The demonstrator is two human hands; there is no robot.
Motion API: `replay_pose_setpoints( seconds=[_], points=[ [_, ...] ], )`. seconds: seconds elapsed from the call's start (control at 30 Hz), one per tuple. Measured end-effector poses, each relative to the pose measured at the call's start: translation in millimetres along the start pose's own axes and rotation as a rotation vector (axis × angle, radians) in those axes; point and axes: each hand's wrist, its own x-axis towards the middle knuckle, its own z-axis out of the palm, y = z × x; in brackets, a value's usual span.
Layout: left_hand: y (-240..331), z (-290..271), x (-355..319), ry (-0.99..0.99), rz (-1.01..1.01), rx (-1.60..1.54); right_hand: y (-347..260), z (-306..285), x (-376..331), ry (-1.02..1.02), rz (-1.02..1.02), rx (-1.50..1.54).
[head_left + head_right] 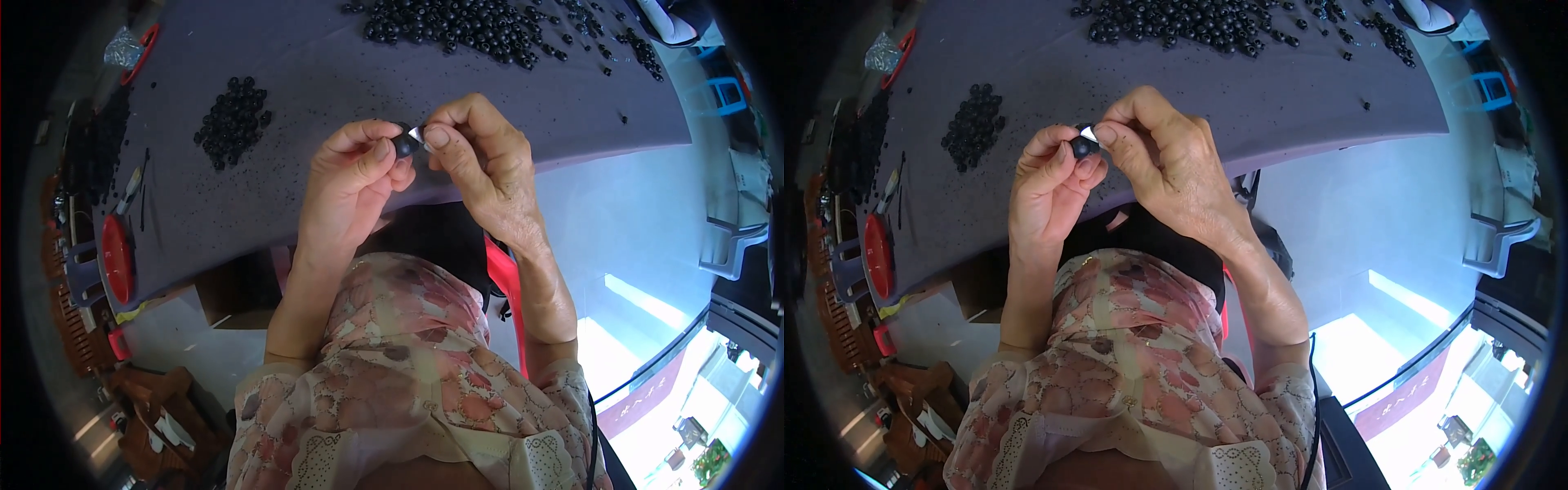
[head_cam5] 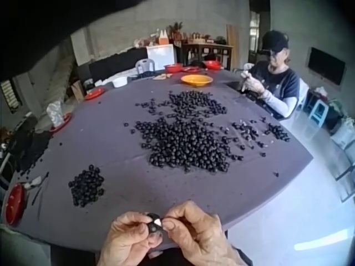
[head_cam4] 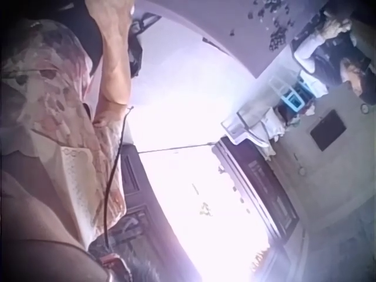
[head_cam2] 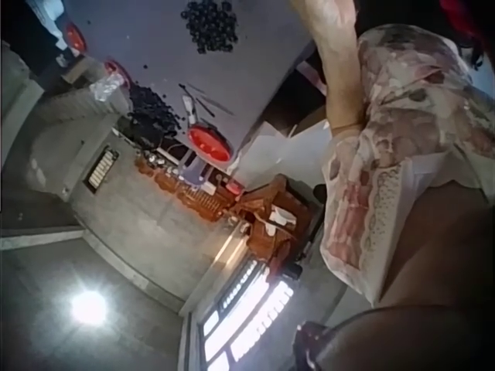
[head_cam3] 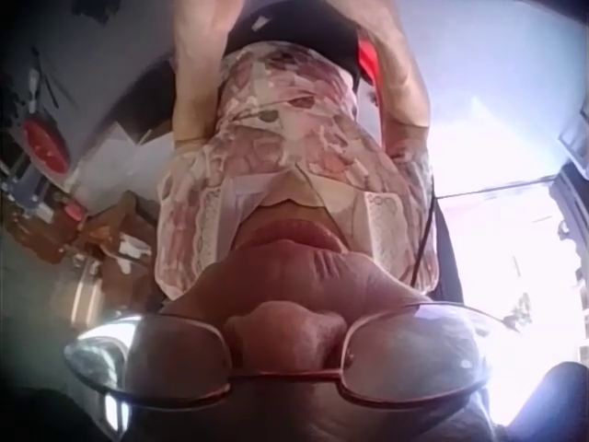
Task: The person trims small black rubber pieces one at a time using a small blade, scraping excess material from each piece before placing it into a pile on the table.
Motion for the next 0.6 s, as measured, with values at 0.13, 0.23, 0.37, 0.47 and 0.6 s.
replay_pose_setpoints(
  seconds=[0.13, 0.23, 0.37, 0.47, 0.6],
  points=[
    [-2, 4, 1, 0.013, -0.010, 0.003, 2, -1, 0, 0.002, -0.034, -0.045],
    [-2, 0, 0, 0.021, -0.028, 0.003, 4, -1, 1, -0.015, -0.033, -0.086],
    [-2, -1, 0, 0.056, -0.052, 0.004, 3, -1, 2, -0.029, -0.008, -0.091],
    [-3, -3, 1, 0.053, -0.052, 0.007, 7, 0, 2, -0.032, -0.021, -0.115],
    [-3, -7, 1, 0.066, -0.063, -0.024, 12, 4, 2, -0.014, -0.098, -0.219]
  ],
)
